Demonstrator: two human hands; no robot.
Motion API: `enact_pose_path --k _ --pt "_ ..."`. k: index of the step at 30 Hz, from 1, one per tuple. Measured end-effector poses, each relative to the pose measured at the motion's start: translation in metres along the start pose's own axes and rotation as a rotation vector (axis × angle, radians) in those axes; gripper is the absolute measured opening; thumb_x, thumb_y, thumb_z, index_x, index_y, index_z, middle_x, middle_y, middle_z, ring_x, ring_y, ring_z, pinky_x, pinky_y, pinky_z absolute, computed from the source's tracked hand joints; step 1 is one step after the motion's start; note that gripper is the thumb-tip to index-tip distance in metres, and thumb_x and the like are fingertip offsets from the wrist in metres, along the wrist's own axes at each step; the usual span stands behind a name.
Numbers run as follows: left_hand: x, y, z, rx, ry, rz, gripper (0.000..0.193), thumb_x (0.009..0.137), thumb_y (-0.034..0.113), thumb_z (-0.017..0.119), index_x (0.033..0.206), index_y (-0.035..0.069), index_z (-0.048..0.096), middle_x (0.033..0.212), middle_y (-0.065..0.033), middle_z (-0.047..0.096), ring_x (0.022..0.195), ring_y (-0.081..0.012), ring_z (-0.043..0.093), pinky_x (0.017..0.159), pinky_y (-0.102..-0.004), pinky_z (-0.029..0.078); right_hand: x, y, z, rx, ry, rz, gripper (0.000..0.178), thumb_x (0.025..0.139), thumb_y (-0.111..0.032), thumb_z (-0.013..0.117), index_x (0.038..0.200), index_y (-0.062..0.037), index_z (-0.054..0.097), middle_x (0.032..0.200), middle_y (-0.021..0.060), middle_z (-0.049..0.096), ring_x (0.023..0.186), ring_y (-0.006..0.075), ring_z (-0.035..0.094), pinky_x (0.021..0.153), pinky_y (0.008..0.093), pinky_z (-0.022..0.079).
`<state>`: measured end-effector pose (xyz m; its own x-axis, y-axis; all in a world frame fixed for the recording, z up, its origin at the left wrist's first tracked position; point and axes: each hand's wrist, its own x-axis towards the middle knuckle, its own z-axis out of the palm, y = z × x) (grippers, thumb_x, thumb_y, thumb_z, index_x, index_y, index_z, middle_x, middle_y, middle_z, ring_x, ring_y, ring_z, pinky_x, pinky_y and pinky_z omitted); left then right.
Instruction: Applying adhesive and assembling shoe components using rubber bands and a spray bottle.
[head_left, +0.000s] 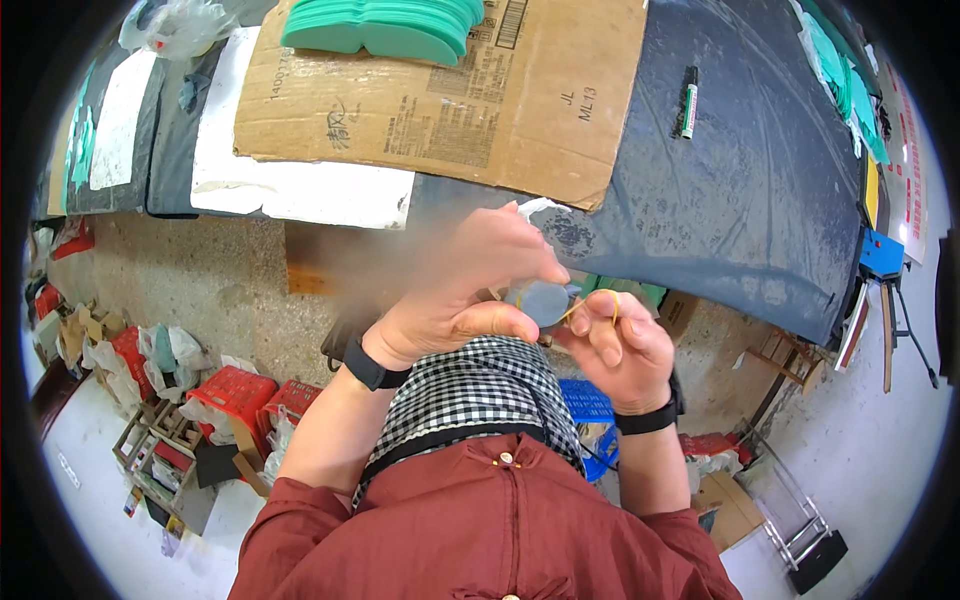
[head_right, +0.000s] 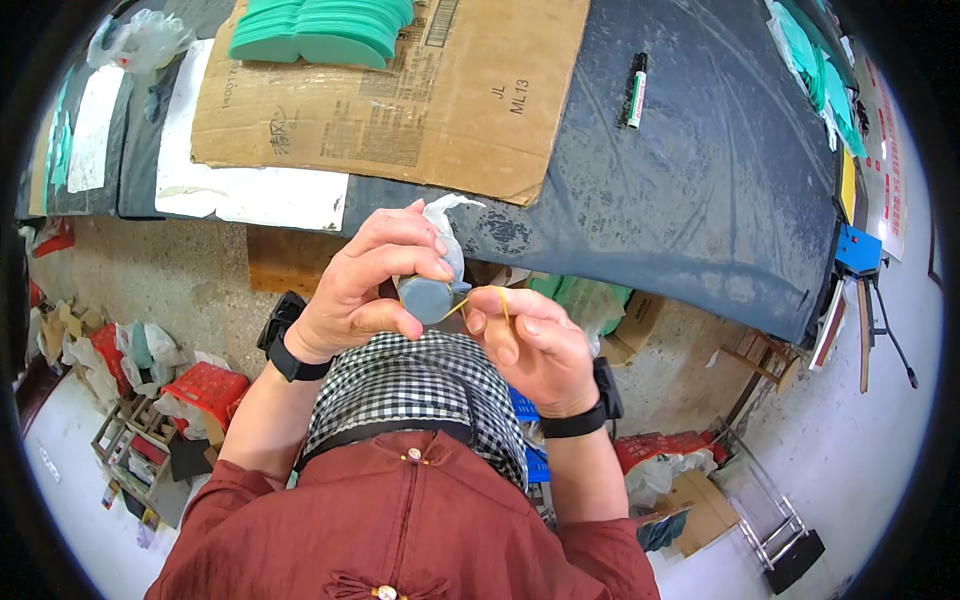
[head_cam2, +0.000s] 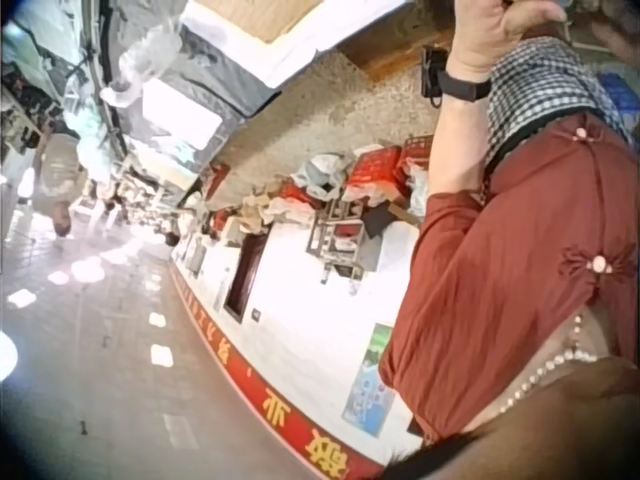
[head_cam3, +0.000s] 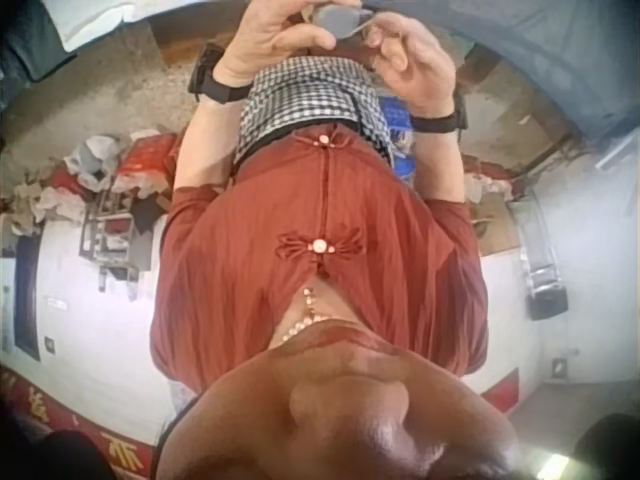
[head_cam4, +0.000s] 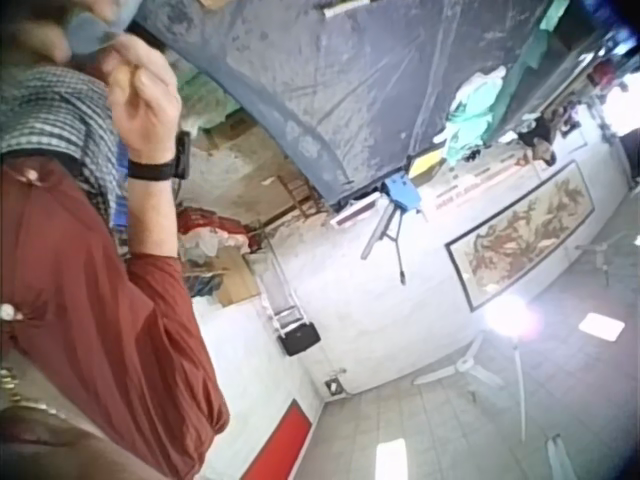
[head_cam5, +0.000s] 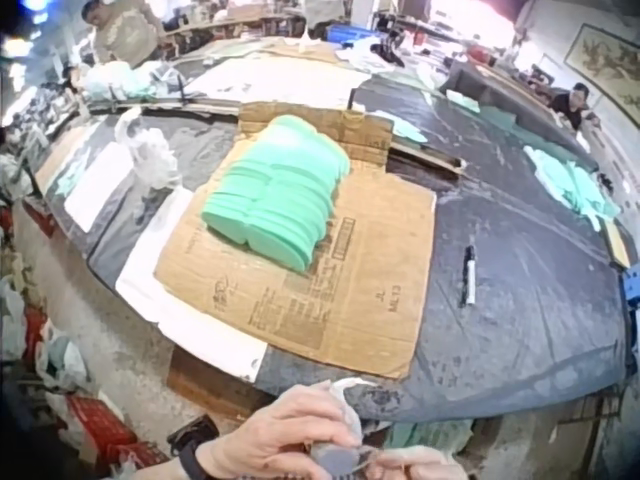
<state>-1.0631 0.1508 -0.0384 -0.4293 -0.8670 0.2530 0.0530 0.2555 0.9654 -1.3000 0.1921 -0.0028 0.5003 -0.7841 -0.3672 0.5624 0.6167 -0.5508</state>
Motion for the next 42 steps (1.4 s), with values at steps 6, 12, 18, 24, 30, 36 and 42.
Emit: enact_pose_path --k 6,12,18,24,30,36,42 --pt "-0.004 0.000 0.001 0.009 -0.024 0.013 0.060 0.073 0.055 0.074 0.113 0.011 0.071 0.116 -0.0047 0.059 0.117 -0.0251 0.054 0.116 -0.0528 0.031 -0.007 0.030 -0.008 0.493 -0.069 -0.026 0.039 0.090 -0.022 0.062 0.124 -0.0035 0.067 0.061 0.0001 0.055 0.106 0.0171 0.058 0.115 0.0531 0.031" --pt "-0.004 0.006 0.000 0.077 -0.015 0.009 0.059 0.073 0.052 0.075 0.113 0.009 0.070 0.118 -0.0062 0.062 0.117 -0.0270 0.055 0.113 -0.0523 0.036 0.000 0.011 0.015 0.429 0.017 -0.028 0.034 0.101 -0.010 0.053 0.133 -0.0012 0.061 0.109 0.0057 0.066 0.111 0.0208 0.060 0.110 0.0530 0.040" --pt "-0.006 0.011 0.000 0.070 0.009 0.017 0.057 0.072 0.045 0.080 0.115 0.009 0.070 0.118 -0.0060 0.063 0.118 -0.0278 0.056 0.113 -0.0527 0.036 0.005 -0.024 0.037 -0.528 0.130 0.022 0.030 0.099 0.000 0.053 0.126 0.0050 0.065 0.098 0.0133 0.070 0.092 0.0202 0.068 0.088 0.0315 0.053" --pt "-0.006 0.009 -0.001 0.072 -0.013 0.033 0.057 0.071 0.041 0.081 0.116 0.008 0.070 0.118 -0.0060 0.064 0.118 -0.0276 0.057 0.112 -0.0511 0.037 0.012 -0.034 0.065 -0.938 0.214 -0.111 0.021 0.091 -0.002 0.067 0.111 -0.0018 0.073 0.087 0.0082 0.074 0.074 0.0143 0.068 0.081 0.0299 0.053" --pt "-0.010 0.005 0.004 0.163 0.069 0.064 0.055 0.071 0.035 0.083 0.115 0.006 0.069 0.118 -0.0068 0.063 0.115 -0.0272 0.057 0.109 -0.0474 0.041 0.018 -0.039 0.076 -1.513 0.172 -0.343 0.023 0.080 -0.012 0.080 0.103 -0.0105 0.076 0.077 0.0011 0.073 0.067 0.0150 0.066 0.094 0.0420 0.048" --pt "-0.008 0.005 0.011 0.207 0.135 0.110 0.048 0.073 0.028 0.085 0.111 0.004 0.068 0.113 -0.0076 0.063 0.111 -0.0286 0.058 0.106 -0.0464 0.044 0.024 -0.035 0.098 -1.886 0.191 -0.462 0.023 0.077 -0.016 0.080 0.099 -0.0130 0.071 0.066 -0.0038 0.064 0.068 0.0176 0.062 0.100 0.0495 0.044" --pt "-0.003 0.007 0.013 0.280 0.183 0.165 0.042 0.076 0.023 0.084 0.109 0.004 0.066 0.109 -0.0083 0.064 0.107 -0.0289 0.060 0.104 -0.0451 0.046 0.030 -0.020 0.101 -2.061 0.246 -0.477 0.036 0.077 -0.014 0.076 0.111 -0.0134 0.064 0.068 -0.0033 0.058 0.073 0.0192 0.059 0.104 0.0502 0.041"
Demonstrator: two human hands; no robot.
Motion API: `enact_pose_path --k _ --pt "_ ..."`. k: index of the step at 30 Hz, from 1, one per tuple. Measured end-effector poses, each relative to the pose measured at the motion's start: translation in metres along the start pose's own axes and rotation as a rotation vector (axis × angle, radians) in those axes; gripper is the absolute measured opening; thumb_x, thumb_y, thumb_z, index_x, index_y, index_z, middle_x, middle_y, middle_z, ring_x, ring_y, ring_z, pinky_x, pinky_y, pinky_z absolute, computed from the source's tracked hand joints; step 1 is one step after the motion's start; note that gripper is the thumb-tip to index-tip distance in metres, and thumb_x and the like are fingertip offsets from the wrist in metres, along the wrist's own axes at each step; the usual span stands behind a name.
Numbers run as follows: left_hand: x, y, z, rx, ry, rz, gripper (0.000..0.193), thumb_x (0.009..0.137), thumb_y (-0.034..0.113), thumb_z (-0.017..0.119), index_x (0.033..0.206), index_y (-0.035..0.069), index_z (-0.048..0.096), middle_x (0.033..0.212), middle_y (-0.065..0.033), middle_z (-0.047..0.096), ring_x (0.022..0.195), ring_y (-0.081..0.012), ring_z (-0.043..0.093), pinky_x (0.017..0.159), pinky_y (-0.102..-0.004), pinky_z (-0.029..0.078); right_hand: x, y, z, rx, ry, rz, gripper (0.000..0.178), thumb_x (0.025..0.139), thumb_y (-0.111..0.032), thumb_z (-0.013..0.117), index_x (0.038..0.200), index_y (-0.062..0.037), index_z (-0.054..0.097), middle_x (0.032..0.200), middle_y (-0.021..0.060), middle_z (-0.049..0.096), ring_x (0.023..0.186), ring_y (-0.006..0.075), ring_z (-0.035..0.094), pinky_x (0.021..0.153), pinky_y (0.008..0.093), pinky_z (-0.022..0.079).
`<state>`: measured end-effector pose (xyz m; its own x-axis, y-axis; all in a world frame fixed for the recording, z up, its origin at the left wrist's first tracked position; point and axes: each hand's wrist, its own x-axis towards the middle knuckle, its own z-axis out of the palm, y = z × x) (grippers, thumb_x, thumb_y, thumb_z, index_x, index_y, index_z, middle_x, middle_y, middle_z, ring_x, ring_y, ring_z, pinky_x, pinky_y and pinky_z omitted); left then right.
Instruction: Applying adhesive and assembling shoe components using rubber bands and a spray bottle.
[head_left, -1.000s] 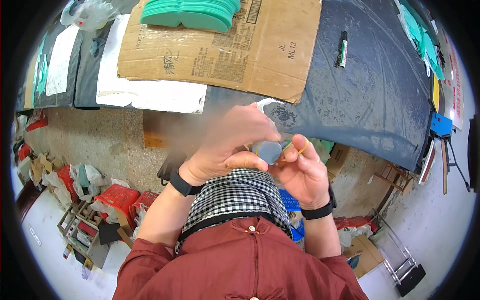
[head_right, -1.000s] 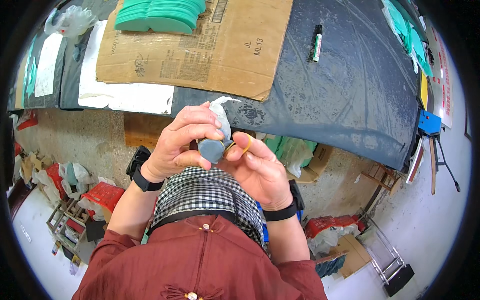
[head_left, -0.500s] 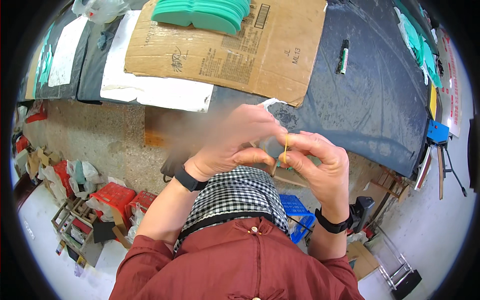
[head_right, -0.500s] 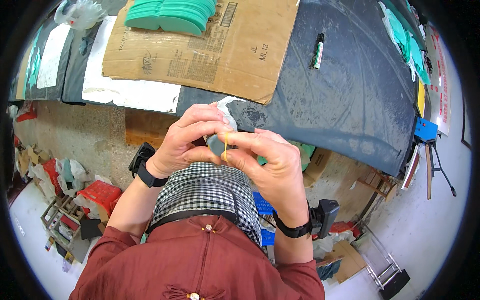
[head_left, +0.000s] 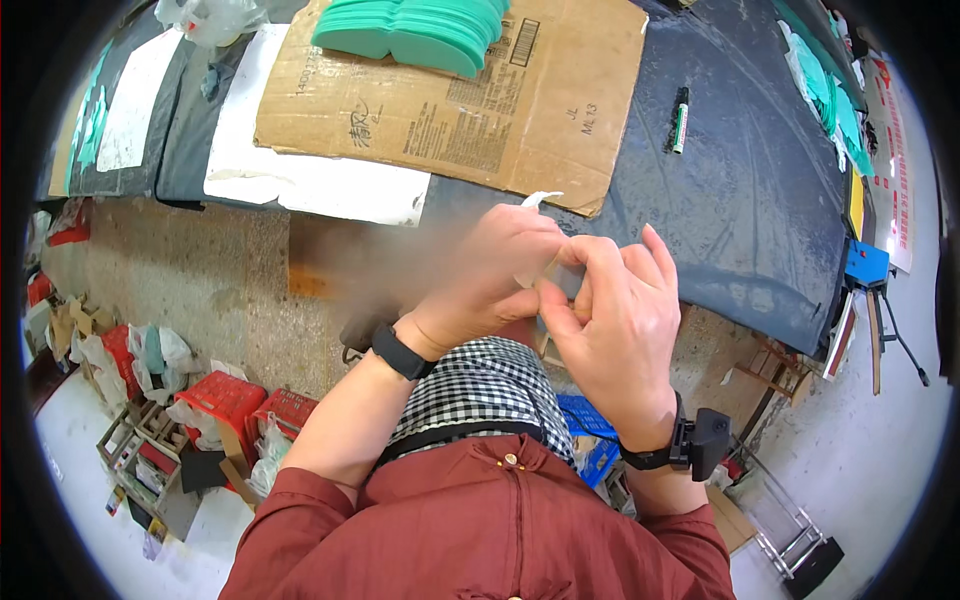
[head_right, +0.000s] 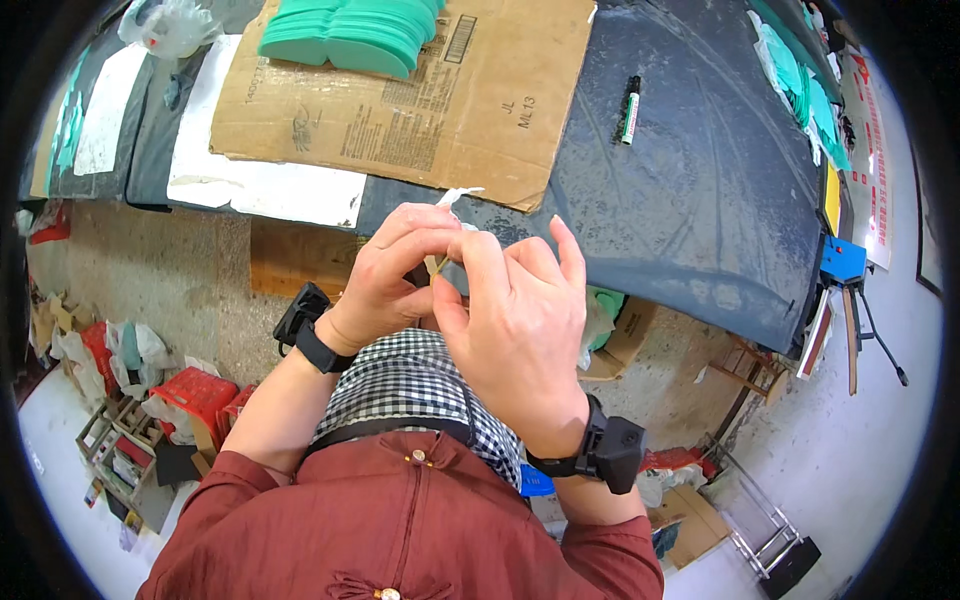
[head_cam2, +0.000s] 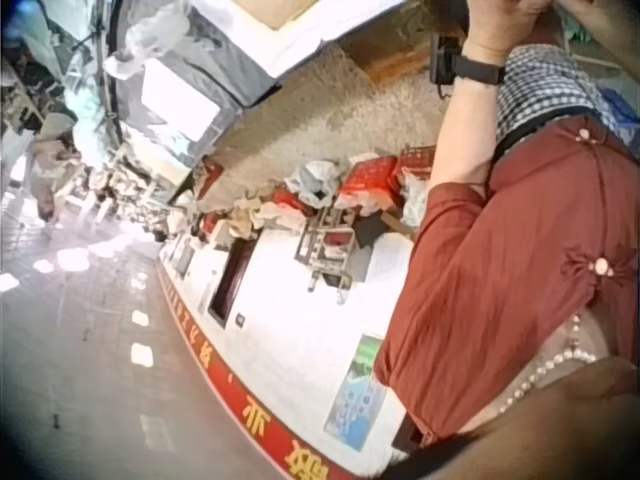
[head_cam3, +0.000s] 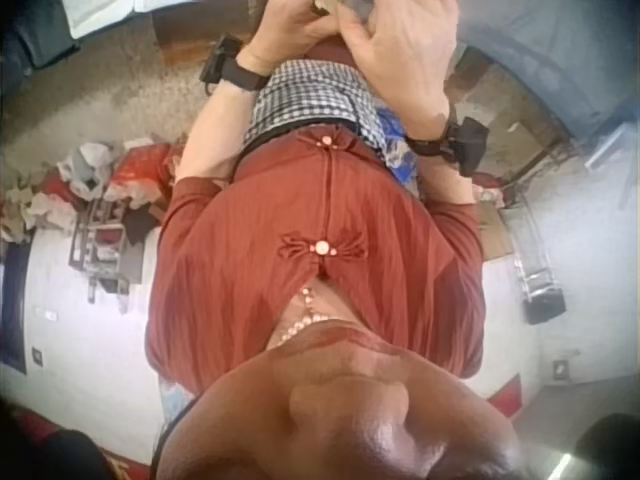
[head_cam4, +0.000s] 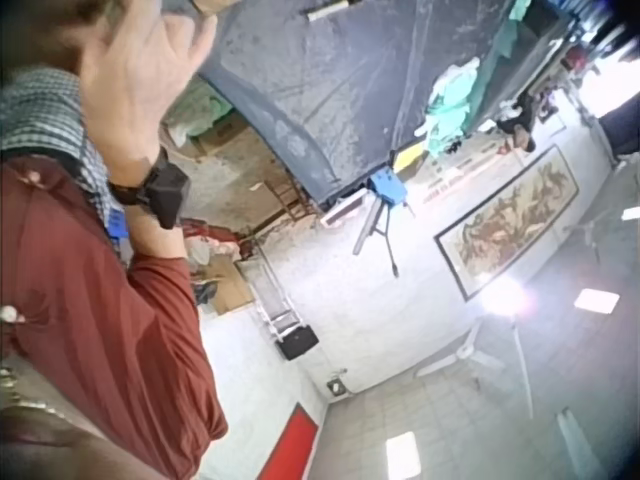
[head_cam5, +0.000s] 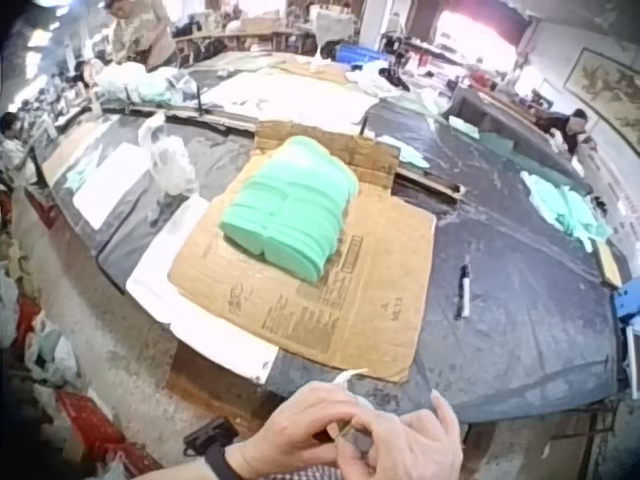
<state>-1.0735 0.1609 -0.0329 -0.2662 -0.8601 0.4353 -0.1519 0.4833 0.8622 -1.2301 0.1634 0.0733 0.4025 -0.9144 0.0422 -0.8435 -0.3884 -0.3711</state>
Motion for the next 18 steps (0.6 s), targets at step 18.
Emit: enact_pose_path --k 18 --pt "0.001 -0.002 -0.007 -0.041 -0.016 -0.062 0.044 0.072 0.015 0.084 0.113 0.008 0.069 0.111 -0.0085 0.064 0.108 -0.0293 0.060 0.101 -0.0452 0.047 -0.006 0.025 0.036 0.283 0.153 0.087 0.050 0.075 -0.021 0.081 0.120 -0.0114 0.060 0.072 -0.0013 0.056 0.075 0.0210 0.059 0.102 0.0505 0.042"
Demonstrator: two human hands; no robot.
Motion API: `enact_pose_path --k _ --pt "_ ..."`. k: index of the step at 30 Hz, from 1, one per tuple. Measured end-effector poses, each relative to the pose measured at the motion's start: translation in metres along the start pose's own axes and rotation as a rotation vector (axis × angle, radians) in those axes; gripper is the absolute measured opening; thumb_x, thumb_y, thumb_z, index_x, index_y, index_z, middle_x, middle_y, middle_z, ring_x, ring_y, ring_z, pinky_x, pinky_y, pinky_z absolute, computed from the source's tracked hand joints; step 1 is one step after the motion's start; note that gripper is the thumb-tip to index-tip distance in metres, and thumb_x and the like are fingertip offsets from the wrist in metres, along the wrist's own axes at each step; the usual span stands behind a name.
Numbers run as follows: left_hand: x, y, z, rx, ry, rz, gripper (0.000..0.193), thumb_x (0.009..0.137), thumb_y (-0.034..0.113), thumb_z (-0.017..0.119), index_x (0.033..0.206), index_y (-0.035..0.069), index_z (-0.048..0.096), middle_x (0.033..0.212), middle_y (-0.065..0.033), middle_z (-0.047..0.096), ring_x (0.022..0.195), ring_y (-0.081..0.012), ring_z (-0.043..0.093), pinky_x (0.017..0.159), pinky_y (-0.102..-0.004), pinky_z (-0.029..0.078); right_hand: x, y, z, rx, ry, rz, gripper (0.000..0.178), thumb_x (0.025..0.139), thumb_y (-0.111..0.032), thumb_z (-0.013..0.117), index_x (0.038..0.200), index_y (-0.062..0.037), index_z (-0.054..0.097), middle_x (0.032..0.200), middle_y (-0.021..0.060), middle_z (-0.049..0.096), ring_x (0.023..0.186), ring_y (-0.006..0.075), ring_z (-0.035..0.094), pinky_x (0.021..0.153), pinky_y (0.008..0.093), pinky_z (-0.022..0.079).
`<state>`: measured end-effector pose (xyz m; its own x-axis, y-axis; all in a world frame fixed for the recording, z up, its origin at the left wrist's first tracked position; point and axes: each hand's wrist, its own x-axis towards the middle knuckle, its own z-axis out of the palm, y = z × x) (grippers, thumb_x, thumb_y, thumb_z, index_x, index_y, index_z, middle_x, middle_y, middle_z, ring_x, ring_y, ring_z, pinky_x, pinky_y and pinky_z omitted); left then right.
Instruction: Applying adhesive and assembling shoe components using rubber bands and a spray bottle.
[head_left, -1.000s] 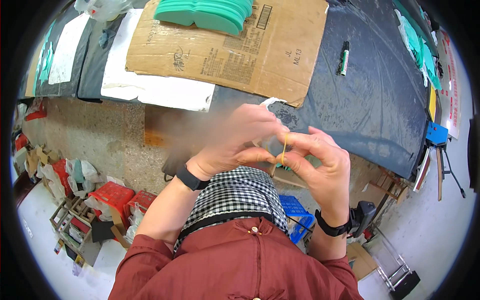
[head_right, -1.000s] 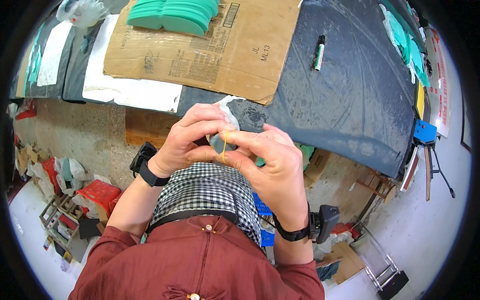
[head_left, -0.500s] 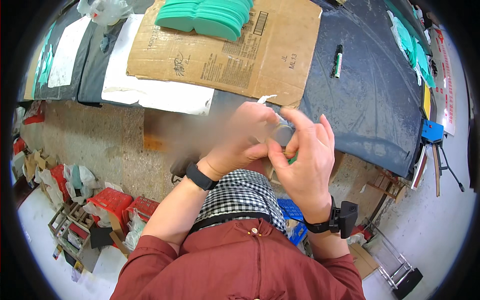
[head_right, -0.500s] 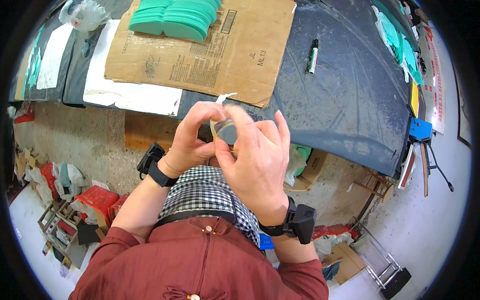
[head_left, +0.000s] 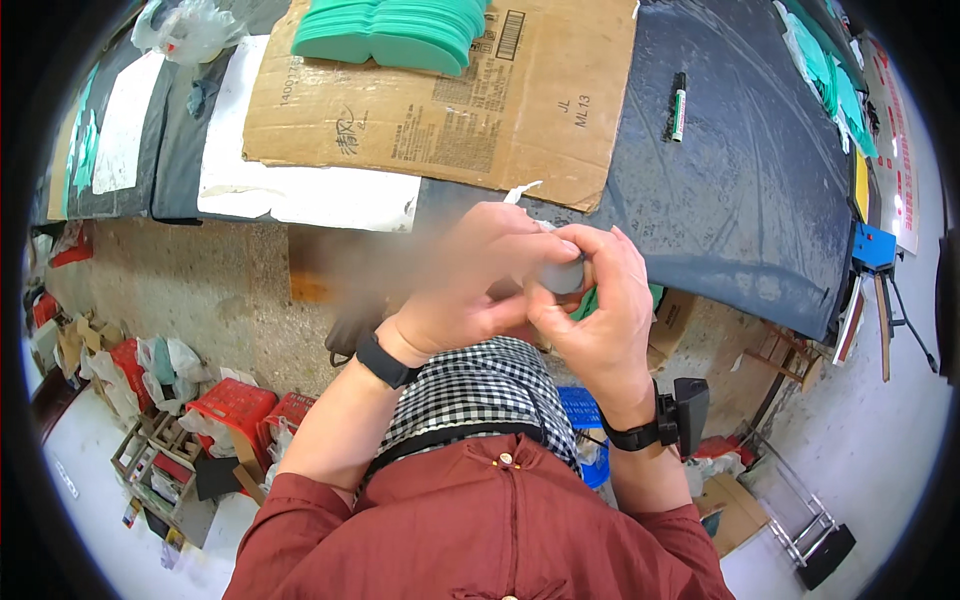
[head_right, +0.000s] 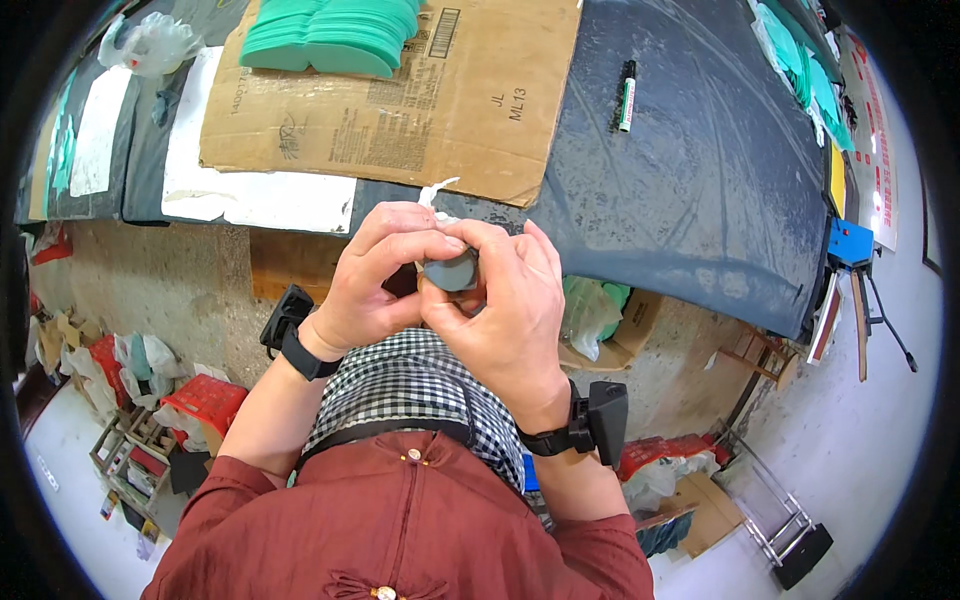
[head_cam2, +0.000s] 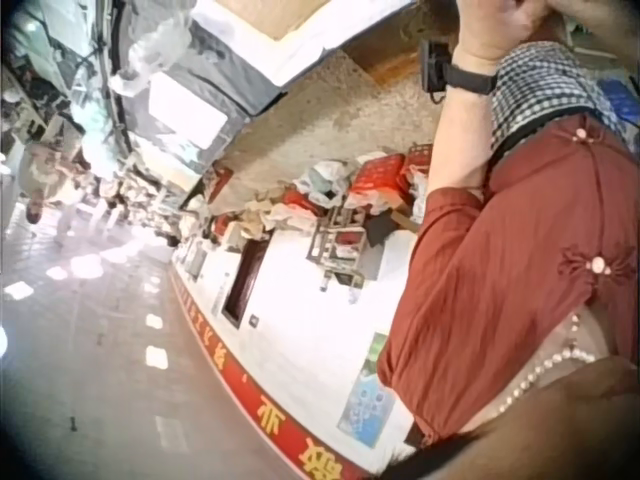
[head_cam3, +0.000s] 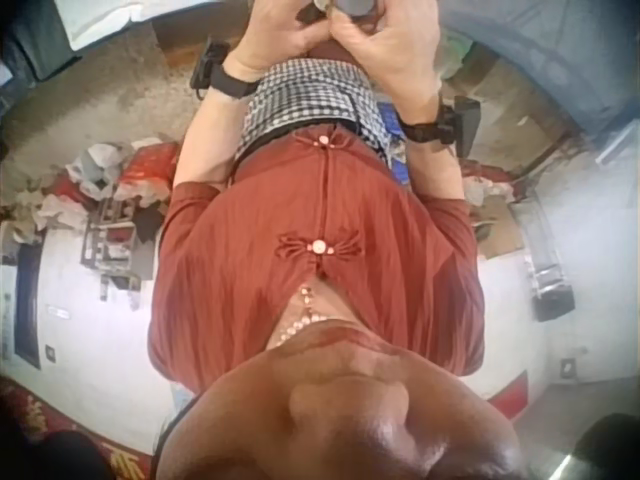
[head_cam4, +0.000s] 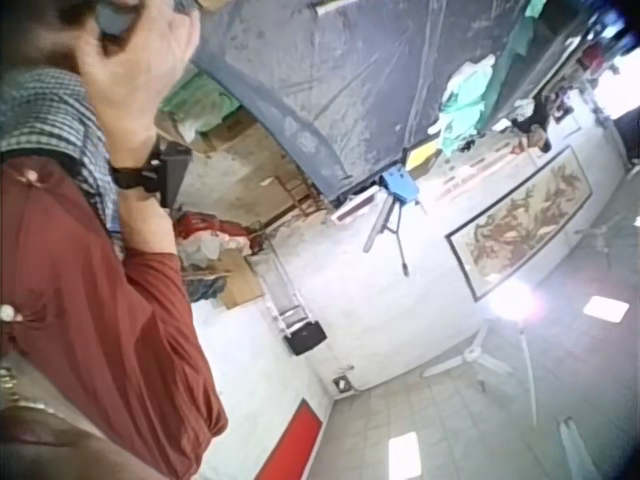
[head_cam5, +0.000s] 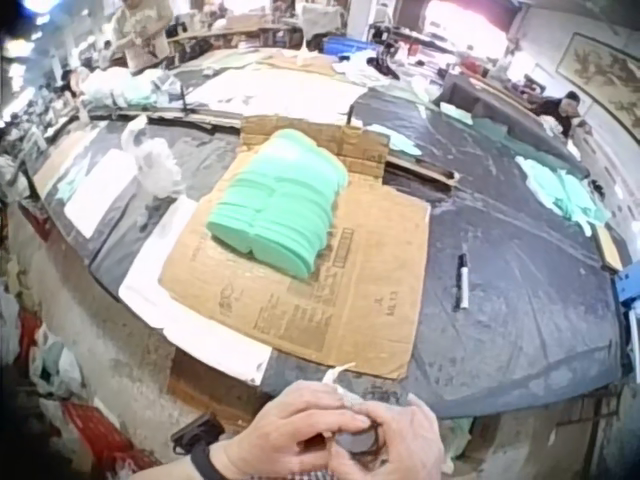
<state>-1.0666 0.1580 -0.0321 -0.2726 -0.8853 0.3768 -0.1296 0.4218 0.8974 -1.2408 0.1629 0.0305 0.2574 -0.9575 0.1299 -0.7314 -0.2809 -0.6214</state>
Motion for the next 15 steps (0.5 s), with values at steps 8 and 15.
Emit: enact_pose_path --k 8,15 --pt "0.006 0.021 -0.012 -0.291 -0.113 -0.239 0.030 0.084 0.014 0.071 0.112 0.006 0.068 0.118 -0.0103 0.055 0.116 -0.0238 0.051 0.103 -0.0364 0.040 0.001 -0.002 0.004 -0.020 0.037 0.006 0.041 0.073 -0.019 0.079 0.109 -0.0115 0.061 0.085 0.0010 0.064 0.079 0.0241 0.060 0.102 0.0511 0.042" --pt "0.009 0.013 -0.011 -0.327 -0.129 -0.295 0.026 0.090 0.021 0.070 0.112 0.008 0.068 0.119 -0.0111 0.051 0.114 -0.0252 0.049 0.103 -0.0370 0.038 -0.003 0.002 0.004 0.076 -0.040 0.046 0.052 0.071 -0.018 0.081 0.117 -0.0116 0.058 0.079 -0.0004 0.059 0.077 0.0211 0.059 0.106 0.0538 0.037"
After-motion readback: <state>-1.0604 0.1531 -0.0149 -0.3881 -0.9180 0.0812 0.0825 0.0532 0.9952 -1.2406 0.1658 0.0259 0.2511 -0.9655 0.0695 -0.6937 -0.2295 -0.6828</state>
